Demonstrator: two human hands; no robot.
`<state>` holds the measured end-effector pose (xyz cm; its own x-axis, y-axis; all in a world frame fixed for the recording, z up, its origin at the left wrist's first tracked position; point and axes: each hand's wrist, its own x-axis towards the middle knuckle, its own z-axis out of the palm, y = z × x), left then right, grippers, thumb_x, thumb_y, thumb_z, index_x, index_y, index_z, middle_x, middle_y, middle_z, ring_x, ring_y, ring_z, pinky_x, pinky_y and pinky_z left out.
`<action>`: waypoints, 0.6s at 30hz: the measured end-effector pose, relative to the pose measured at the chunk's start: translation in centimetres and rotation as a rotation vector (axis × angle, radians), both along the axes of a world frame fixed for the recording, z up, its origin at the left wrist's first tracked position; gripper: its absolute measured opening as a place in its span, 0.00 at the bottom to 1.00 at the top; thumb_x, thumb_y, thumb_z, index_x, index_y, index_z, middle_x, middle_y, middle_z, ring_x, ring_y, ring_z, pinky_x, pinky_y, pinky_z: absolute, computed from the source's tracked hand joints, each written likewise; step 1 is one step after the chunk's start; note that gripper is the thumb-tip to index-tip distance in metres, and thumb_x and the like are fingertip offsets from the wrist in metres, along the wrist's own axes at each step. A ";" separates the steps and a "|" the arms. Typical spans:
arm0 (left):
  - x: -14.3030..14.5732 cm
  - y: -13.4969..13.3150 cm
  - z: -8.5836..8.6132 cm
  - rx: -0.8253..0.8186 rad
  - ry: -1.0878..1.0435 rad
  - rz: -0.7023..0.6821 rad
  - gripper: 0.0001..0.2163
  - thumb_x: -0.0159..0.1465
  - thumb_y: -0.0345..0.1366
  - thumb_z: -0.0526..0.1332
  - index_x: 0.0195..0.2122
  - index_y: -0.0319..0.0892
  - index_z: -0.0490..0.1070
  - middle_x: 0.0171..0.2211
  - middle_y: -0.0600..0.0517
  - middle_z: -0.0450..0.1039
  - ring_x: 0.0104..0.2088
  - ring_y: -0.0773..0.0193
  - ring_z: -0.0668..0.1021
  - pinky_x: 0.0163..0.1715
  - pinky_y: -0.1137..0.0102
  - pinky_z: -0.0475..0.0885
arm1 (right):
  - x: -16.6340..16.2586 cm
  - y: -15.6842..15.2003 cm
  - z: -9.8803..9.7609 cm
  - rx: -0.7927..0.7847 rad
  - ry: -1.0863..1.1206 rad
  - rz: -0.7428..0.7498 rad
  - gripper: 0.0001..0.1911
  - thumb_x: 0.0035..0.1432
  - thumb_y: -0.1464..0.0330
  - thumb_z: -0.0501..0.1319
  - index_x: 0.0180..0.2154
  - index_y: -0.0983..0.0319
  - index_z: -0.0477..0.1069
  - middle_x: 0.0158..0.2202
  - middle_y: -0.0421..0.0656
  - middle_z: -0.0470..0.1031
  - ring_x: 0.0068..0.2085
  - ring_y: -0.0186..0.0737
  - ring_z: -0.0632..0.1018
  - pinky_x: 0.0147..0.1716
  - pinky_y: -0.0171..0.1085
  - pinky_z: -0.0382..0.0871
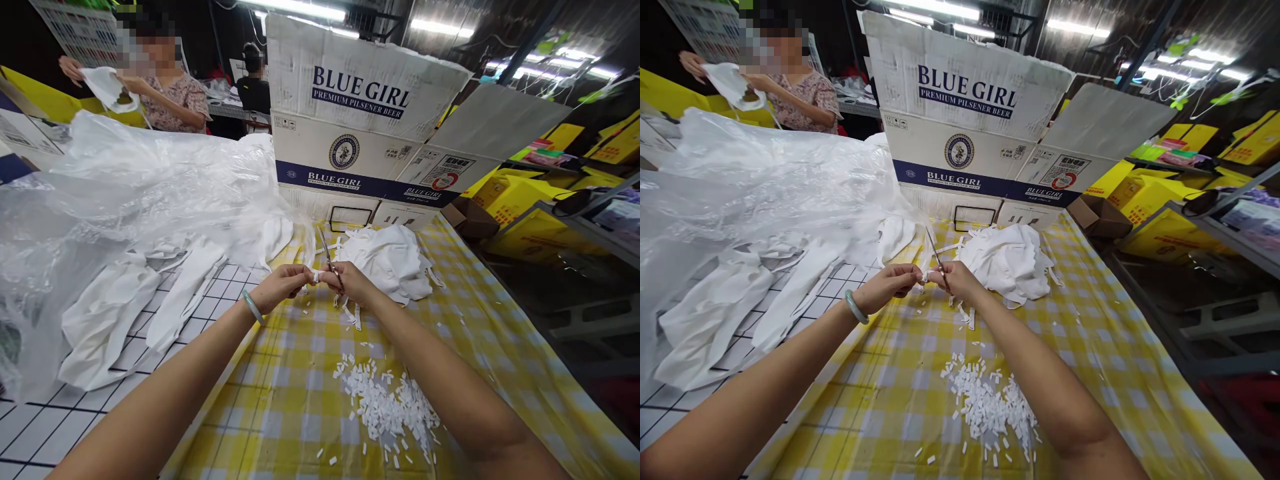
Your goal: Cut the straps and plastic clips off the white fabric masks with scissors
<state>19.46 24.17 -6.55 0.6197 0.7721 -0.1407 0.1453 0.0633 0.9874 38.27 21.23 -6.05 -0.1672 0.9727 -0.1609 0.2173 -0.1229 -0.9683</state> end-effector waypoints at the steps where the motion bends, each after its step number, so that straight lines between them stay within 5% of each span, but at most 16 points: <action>1: 0.0 0.0 -0.1 -0.001 0.006 0.005 0.13 0.56 0.46 0.62 0.28 0.39 0.69 0.19 0.59 0.56 0.19 0.73 0.56 0.20 0.74 0.51 | 0.1 0.0 -0.1 0.012 -0.003 -0.014 0.16 0.46 0.55 0.65 0.26 0.62 0.71 0.14 0.30 0.57 0.17 0.27 0.56 0.17 0.31 0.49; 6: -0.1 0.3 -0.1 -0.013 0.055 0.007 0.11 0.53 0.42 0.66 0.27 0.39 0.70 0.19 0.60 0.58 0.19 0.74 0.57 0.20 0.75 0.51 | 0.7 -0.2 -0.3 0.087 -0.018 -0.036 0.17 0.45 0.56 0.68 0.32 0.62 0.77 0.15 0.30 0.55 0.19 0.27 0.55 0.20 0.31 0.47; 11: 0.2 0.4 -0.2 -0.053 0.027 -0.009 0.10 0.52 0.40 0.67 0.25 0.39 0.69 0.19 0.60 0.58 0.19 0.74 0.58 0.20 0.75 0.50 | 0.6 -0.2 0.2 0.130 -0.023 -0.024 0.15 0.39 0.60 0.72 0.26 0.63 0.76 0.17 0.31 0.59 0.21 0.27 0.58 0.23 0.31 0.50; 18: 1.1 -0.1 -0.9 -0.156 -0.106 0.069 0.15 0.53 0.46 0.67 0.25 0.40 0.66 0.19 0.61 0.55 0.19 0.75 0.58 0.20 0.74 0.51 | -0.5 -0.4 -1.7 0.175 0.064 -0.196 0.16 0.45 0.56 0.69 0.29 0.62 0.74 0.21 0.35 0.66 0.24 0.30 0.64 0.25 0.32 0.59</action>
